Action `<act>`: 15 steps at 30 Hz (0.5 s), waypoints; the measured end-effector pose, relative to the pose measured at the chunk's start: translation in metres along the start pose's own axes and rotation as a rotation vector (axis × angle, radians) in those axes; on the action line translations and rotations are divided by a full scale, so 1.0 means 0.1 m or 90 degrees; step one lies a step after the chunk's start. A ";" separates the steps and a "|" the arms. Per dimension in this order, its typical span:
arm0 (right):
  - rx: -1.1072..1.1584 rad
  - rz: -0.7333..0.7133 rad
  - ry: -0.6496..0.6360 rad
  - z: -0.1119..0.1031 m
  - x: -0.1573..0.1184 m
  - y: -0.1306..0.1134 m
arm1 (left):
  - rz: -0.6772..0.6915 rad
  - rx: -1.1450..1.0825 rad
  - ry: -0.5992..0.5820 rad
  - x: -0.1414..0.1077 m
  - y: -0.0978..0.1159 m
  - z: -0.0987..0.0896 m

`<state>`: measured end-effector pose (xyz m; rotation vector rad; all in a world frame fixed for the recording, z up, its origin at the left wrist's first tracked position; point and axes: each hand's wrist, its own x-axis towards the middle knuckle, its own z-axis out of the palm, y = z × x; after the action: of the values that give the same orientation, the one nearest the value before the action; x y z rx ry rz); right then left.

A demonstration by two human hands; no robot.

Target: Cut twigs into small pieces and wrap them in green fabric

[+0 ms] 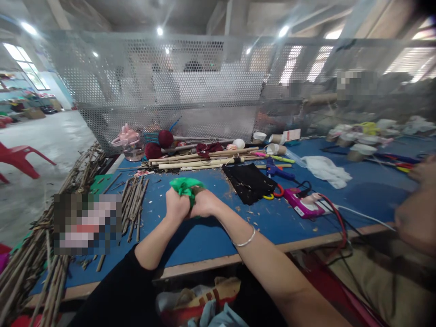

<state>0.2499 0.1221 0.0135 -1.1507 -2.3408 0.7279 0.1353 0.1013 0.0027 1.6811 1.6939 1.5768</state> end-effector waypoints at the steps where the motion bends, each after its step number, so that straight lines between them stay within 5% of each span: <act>1: 0.017 -0.010 0.000 0.01 0.01 0.02 | -0.036 -0.025 0.040 0.01 0.00 0.01; 4: 0.040 -0.031 -0.002 0.01 0.01 0.07 | -0.159 -0.083 0.104 0.03 0.02 0.03; 8: 0.000 -0.026 0.031 -0.02 -0.01 0.11 | -0.248 -0.221 0.010 0.04 0.08 0.02; 15: 0.187 -0.075 0.025 0.02 0.11 0.25 | -0.188 -0.454 -0.155 0.14 0.20 0.05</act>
<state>0.2569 0.1431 -0.0022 -0.8839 -2.1583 0.9574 0.1462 0.1104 0.0237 1.1387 1.0168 1.5035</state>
